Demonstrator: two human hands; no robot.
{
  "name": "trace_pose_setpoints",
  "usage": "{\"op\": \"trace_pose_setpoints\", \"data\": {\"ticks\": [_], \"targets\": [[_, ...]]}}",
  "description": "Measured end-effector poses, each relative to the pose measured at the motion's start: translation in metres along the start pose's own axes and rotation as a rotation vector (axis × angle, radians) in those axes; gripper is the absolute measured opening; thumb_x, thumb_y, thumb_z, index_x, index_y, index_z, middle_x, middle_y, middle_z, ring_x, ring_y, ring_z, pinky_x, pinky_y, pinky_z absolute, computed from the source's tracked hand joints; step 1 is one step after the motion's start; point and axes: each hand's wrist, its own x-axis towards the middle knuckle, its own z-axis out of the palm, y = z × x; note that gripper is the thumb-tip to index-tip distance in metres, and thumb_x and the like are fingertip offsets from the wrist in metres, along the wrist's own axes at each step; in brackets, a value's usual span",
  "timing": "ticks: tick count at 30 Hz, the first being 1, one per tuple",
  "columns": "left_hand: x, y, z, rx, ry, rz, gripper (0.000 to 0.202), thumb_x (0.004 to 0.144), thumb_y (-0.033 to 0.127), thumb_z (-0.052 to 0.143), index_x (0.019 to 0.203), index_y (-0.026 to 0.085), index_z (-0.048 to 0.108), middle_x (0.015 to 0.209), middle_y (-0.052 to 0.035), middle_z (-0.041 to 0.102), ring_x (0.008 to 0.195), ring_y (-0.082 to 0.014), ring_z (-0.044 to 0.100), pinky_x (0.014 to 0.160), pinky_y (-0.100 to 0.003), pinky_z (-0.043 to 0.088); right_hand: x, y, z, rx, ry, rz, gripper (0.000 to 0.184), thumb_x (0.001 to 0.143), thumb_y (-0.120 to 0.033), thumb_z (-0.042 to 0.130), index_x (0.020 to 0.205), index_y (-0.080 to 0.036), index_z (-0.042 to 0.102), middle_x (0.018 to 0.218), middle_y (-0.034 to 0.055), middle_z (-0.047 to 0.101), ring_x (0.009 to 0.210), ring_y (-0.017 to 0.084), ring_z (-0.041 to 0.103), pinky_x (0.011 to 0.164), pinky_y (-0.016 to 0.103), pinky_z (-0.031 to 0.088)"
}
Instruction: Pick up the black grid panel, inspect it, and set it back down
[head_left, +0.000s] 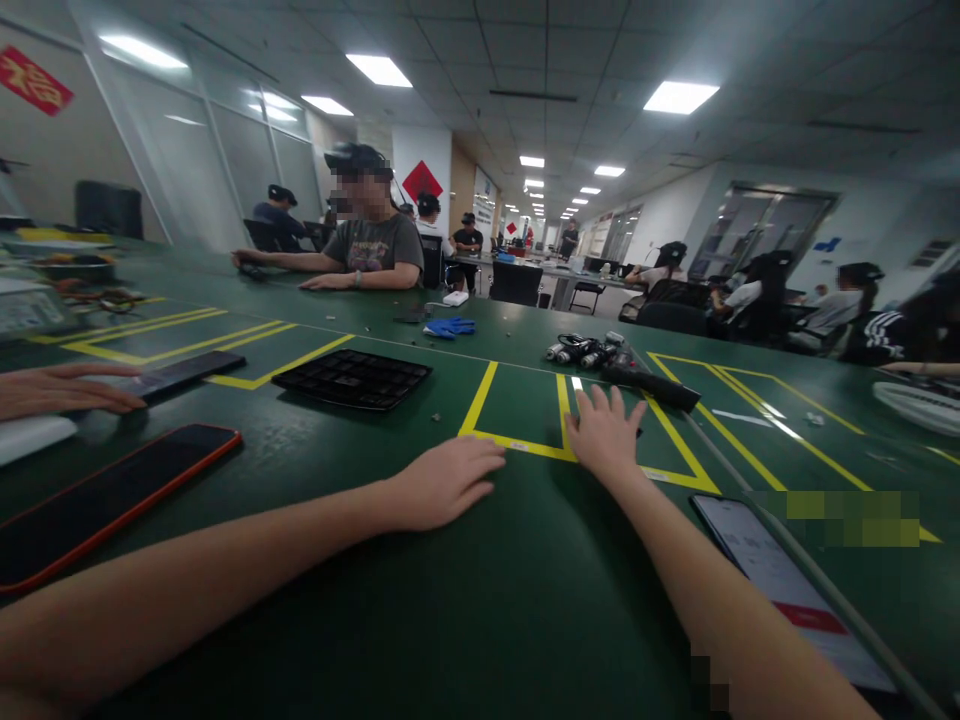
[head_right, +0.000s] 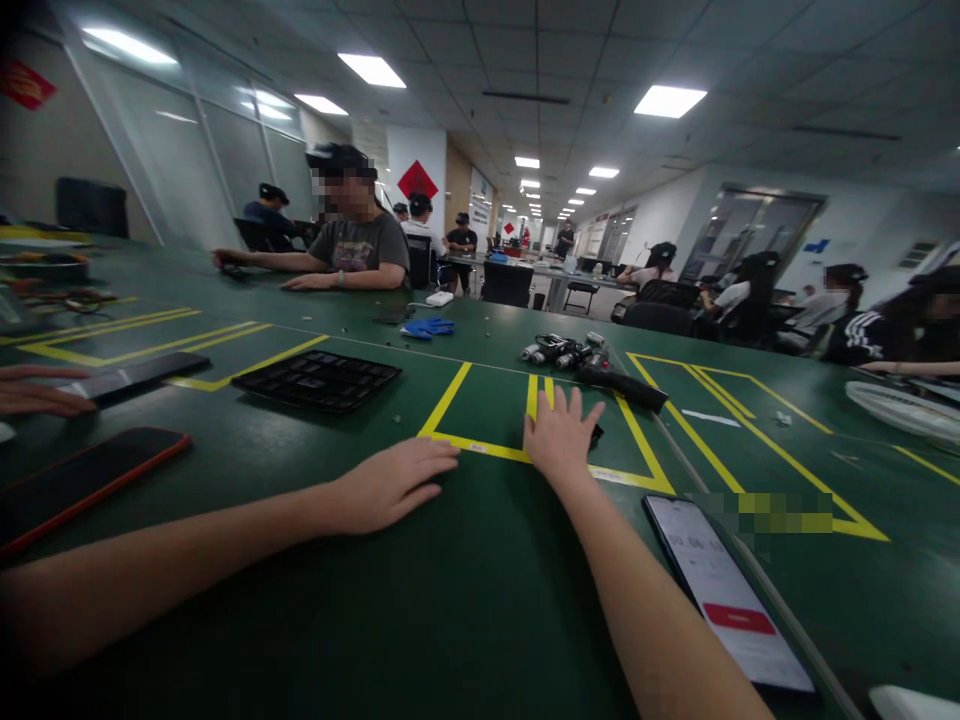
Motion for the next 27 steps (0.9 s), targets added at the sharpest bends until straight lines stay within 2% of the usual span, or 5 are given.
{"op": "trace_pose_setpoints", "data": {"ticks": [6, 12, 17, 22, 27], "targets": [[-0.006, 0.033, 0.003, -0.108, -0.036, 0.082, 0.032, 0.088, 0.028, 0.041, 0.116, 0.020, 0.054, 0.123, -0.0079, 0.054, 0.114, -0.0209, 0.048, 0.097, -0.036, 0.035, 0.003, 0.024, 0.014, -0.020, -0.226, 0.153, 0.045, 0.084, -0.040, 0.033, 0.122, -0.018, 0.046, 0.124, 0.0159, 0.049, 0.115, 0.035, 0.040, 0.089, 0.066, 0.027], [0.016, -0.024, -0.007, 0.195, 0.188, -0.277, 0.030, 0.087, 0.031, 0.040, 0.104, 0.013, 0.057, 0.104, -0.0149, 0.055, 0.094, -0.0260, 0.054, 0.081, -0.039, 0.042, 0.003, 0.022, 0.012, -0.011, -0.216, 0.120, 0.043, 0.084, -0.036, 0.032, 0.122, -0.019, 0.046, 0.122, 0.0156, 0.051, 0.113, 0.034, 0.042, 0.088, 0.064, 0.029], [0.026, -0.066, -0.010, 0.238, 0.101, -0.583, 0.019, 0.082, 0.028, 0.046, 0.087, 0.013, 0.057, 0.088, -0.0141, 0.057, 0.085, -0.0267, 0.057, 0.075, -0.037, 0.043, 0.004, 0.022, 0.015, -0.008, -0.189, 0.120, 0.043, 0.084, -0.036, 0.033, 0.120, -0.019, 0.047, 0.120, 0.0149, 0.052, 0.109, 0.034, 0.044, 0.087, 0.064, 0.030], [0.023, -0.077, -0.019, -0.172, 0.212, -0.555, 0.007, 0.075, 0.022, 0.054, 0.071, 0.016, 0.055, 0.073, -0.0073, 0.058, 0.073, -0.0211, 0.058, 0.069, -0.031, 0.044, 0.004, 0.022, 0.017, -0.011, -0.187, 0.119, 0.042, 0.083, -0.036, 0.034, 0.120, -0.019, 0.047, 0.120, 0.0145, 0.052, 0.109, 0.034, 0.044, 0.087, 0.063, 0.030], [0.011, -0.106, -0.065, -0.937, 0.633, -0.911, 0.009, 0.075, 0.015, 0.045, 0.072, 0.014, 0.053, 0.062, -0.0035, 0.054, 0.052, -0.0118, 0.053, 0.052, -0.023, 0.044, 0.004, 0.023, 0.014, 0.000, -0.204, 0.110, 0.043, 0.084, -0.036, 0.033, 0.121, -0.019, 0.046, 0.121, 0.0150, 0.051, 0.110, 0.033, 0.043, 0.088, 0.063, 0.029]]}}
